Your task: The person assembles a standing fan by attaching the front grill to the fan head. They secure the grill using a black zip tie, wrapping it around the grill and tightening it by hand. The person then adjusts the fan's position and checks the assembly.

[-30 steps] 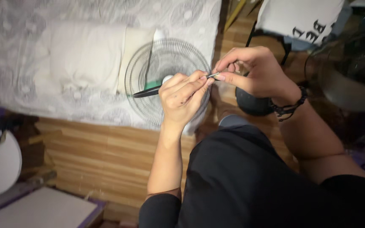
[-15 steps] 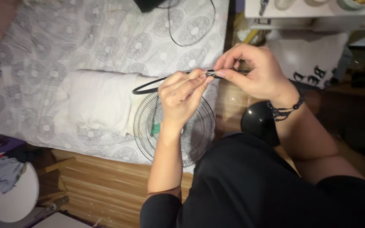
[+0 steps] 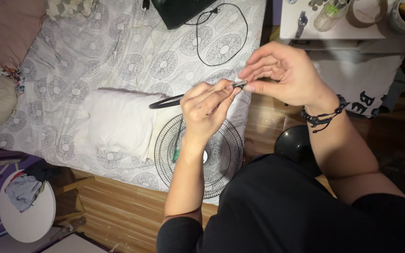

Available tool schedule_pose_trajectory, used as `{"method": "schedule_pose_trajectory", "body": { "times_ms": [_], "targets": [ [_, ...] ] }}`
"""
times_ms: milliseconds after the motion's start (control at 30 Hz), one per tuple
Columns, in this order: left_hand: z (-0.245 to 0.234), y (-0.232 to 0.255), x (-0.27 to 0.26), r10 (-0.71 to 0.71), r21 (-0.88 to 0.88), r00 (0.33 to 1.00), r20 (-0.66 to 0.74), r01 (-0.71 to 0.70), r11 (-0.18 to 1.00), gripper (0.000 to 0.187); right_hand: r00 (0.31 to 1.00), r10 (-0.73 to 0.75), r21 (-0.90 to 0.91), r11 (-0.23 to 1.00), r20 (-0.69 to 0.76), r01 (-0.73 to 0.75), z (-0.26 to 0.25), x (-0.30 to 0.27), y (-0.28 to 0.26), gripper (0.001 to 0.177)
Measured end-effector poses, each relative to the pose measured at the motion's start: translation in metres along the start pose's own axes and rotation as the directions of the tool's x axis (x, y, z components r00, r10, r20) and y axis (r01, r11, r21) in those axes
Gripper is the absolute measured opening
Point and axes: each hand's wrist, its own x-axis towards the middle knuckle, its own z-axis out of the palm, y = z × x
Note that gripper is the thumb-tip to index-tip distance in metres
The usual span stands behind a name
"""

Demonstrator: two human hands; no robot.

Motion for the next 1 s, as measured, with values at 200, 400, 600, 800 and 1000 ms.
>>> {"method": "schedule_pose_trajectory", "body": {
  "times_ms": [200,400,600,800,1000],
  "targets": [
    [0.01,-0.005,0.006,0.008,-0.011,1.0,0.027,-0.007,1.0,0.015,0.992,0.09,-0.271,0.956,-0.084,-0.11,-0.002,0.003,-0.009,0.024],
    [0.023,-0.005,0.014,0.028,-0.033,0.999,0.018,-0.027,0.999,0.016,0.996,-0.048,-0.607,0.794,-0.074,-0.007,-0.007,0.001,-0.019,0.011],
    [0.031,-0.01,0.028,0.026,-0.065,0.998,0.051,-0.023,0.998,0.014,0.97,-0.224,-0.641,0.76,-0.099,0.11,-0.016,-0.005,-0.019,0.011],
    [0.038,-0.005,0.049,0.089,-0.043,0.993,0.077,-0.086,0.995,0.014,0.96,-0.123,-0.14,0.986,-0.25,0.09,-0.029,-0.007,-0.006,0.017],
    [0.041,-0.003,0.057,0.12,-0.064,0.989,0.083,-0.115,0.991,0.012,0.965,0.014,-0.036,0.999,-0.261,-0.024,-0.047,-0.004,-0.015,0.025]
  ]
}}
